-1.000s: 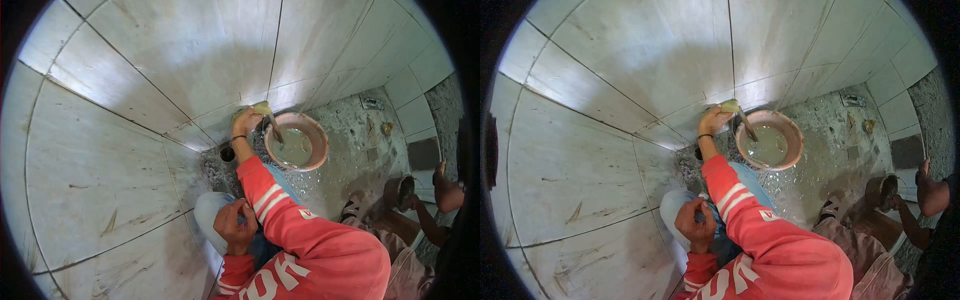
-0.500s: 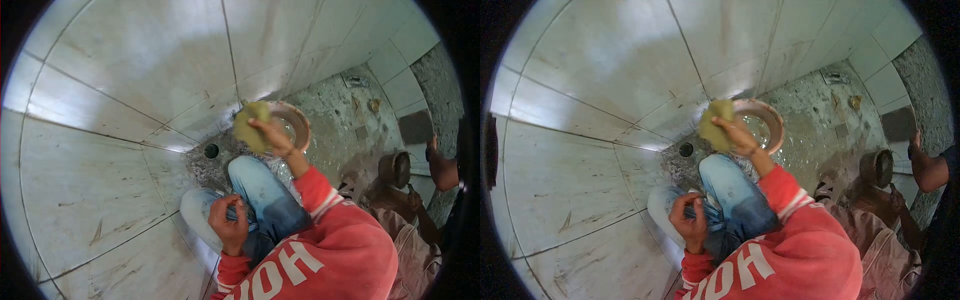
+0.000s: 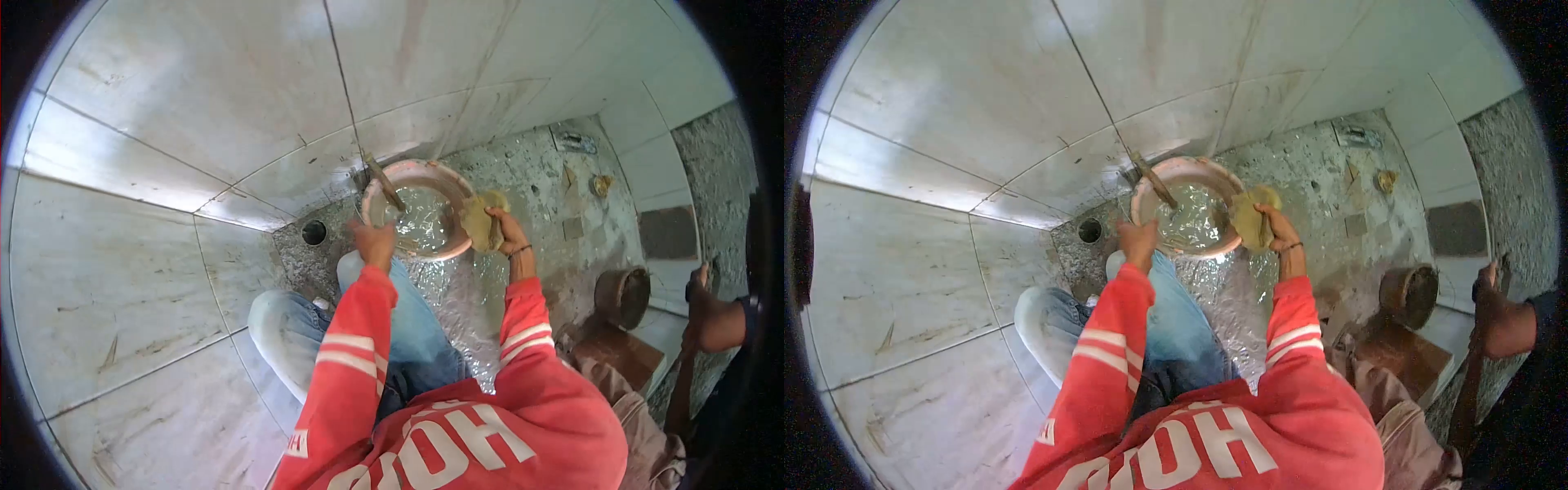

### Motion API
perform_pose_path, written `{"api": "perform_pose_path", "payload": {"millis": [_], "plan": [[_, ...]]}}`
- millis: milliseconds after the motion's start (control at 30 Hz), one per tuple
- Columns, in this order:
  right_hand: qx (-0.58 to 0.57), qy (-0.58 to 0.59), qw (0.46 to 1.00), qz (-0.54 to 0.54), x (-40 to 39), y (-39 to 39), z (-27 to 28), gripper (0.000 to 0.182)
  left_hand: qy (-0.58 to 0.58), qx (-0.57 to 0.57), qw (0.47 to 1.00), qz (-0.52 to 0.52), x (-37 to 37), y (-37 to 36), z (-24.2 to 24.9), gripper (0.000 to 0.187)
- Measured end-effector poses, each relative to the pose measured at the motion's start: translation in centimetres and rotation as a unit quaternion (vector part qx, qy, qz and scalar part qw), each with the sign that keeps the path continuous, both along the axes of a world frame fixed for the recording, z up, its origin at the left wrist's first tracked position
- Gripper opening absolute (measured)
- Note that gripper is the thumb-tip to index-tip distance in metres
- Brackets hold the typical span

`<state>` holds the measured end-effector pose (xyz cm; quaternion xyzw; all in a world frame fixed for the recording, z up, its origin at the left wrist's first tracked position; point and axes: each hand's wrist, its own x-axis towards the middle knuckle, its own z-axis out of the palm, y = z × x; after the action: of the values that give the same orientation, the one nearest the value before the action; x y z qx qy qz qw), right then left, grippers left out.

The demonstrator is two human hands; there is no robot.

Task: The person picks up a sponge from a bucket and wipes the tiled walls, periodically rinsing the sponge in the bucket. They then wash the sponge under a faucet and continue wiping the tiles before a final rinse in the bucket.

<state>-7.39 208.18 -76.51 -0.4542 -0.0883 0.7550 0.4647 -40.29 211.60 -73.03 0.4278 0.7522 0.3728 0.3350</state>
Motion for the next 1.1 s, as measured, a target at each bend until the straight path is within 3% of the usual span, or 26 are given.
{"api": "perform_pose_path", "payload": {"millis": [33, 100, 167, 200, 233, 267, 300, 367, 467, 533, 567, 600, 633, 667, 700, 733, 800, 867, 933, 1000, 1033, 1100], "plan": [[-0.013, -0.003, 1.000, -0.028, -0.3, -0.5, -0.2, 0.039, -0.030, -0.029, 0.999, 0.016, 0.6, 1.0, 0.0, 0.070], [-0.001, 0.013, 0.999, -0.041, 0.6, -1.9, -0.9, 0.044, 0.041, -0.030, 0.994, -0.099, 1.6, 1.8, 0.6, 0.068], [0.008, 0.030, 0.998, -0.053, 1.7, -3.5, -0.8, 0.049, 0.047, -0.003, 0.994, -0.099, 3.9, 1.8, 1.4, 0.065], [-0.001, 0.014, 0.997, -0.073, 2.1, -4.3, -0.2, 0.043, 0.040, 0.072, 0.992, -0.094, 5.5, 1.4, 1.8, 0.041], [-0.007, -0.001, 0.995, -0.095, 2.5, -4.9, 0.3, 0.038, 0.031, 0.085, 0.989, -0.118, 6.9, 0.8, 3.3, 0.030], [-0.006, 0.000, 0.996, -0.090, 3.0, -5.4, 0.5, 0.038, 0.022, 0.098, 0.985, -0.141, 8.2, 0.2, 4.8, 0.020], [-0.015, -0.022, 0.993, -0.112, 3.9, -6.1, 0.7, 0.037, 0.007, 0.046, 0.980, -0.193, 9.5, -0.6, 7.1, 0.023], [-0.025, -0.051, 0.989, -0.135, 5.9, -7.6, 1.3, 0.036, -0.034, 0.091, 0.970, -0.224, 12.6, -2.3, 8.6, 0.005], [-0.047, -0.097, 0.981, -0.160, 9.7, -9.7, 1.9, 0.036, -0.112, 0.043, 0.951, -0.286, 15.0, -4.8, 10.7, 0.008], [-0.131, -0.210, 0.959, -0.137, 13.1, -11.3, 0.1, 0.036, -0.121, 0.014, 0.917, -0.380, 16.6, -5.9, 11.1, 0.014], [-0.172, -0.329, 0.914, -0.163, 16.3, -12.7, -3.8, 0.039, -0.124, 0.013, 0.916, -0.381, 17.4, -6.6, 10.9, 0.014], [-0.173, -0.331, 0.913, -0.164, 16.5, -13.6, -3.8, 0.039, -0.138, 0.012, 0.906, -0.399, 18.1, -7.2, 10.4, 0.017], [-0.136, -0.600, 0.785, -0.077, 16.6, -14.3, -3.9, 0.040, -0.152, 0.011, 0.897, -0.416, 18.5, -7.6, 10.0, 0.019], [-0.085, -0.809, 0.581, 0.019, 16.2, -14.4, -3.5, 0.042, -0.153, 0.012, 0.896, -0.416, 18.8, -7.7, 9.6, 0.019], [-0.122, -0.825, 0.547, 0.067, 11.2, -12.4, 2.0, 0.045, -0.144, 0.030, 0.902, -0.407, 19.0, -7.9, 9.2, 0.019], [-0.126, -0.825, 0.546, 0.066, 9.1, -11.3, 2.2, 0.045, -0.135, 0.048, 0.906, -0.399, 19.3, -8.1, 8.9, 0.020], [-0.004, -0.815, 0.563, 0.137, 6.5, -10.0, 2.3, 0.043, -0.126, 0.049, 0.915, -0.381, 18.1, -7.1, 8.2, 0.020], [-0.018, -0.841, 0.500, 0.206, 1.5, -7.4, 1.1, 0.042, -0.081, 0.036, 0.931, -0.353, 15.6, -5.5, 7.5, 0.023], [0.031, -0.830, 0.434, 0.349, 1.3, -7.4, -7.6, 0.041, -0.003, 0.056, 0.947, -0.318, 12.4, -4.0, 7.3, 0.043], [-0.027, -0.714, 0.532, 0.455, -1.1, -5.7, -7.2, 0.047, 0.047, 0.056, 0.949, -0.307, 8.3, -2.3, 9.3, 0.068], [-0.026, -0.712, 0.533, 0.456, -1.1, -5.3, -8.3, 0.047, 0.053, 0.023, 0.943, -0.329, 5.8, -1.2, 11.2, 0.079], [-0.054, -0.675, 0.541, 0.500, -0.3, -4.3, -12.9, 0.052, 0.072, 0.104, 0.946, -0.298, 0.7, 0.4, 13.8, 0.077]]}}
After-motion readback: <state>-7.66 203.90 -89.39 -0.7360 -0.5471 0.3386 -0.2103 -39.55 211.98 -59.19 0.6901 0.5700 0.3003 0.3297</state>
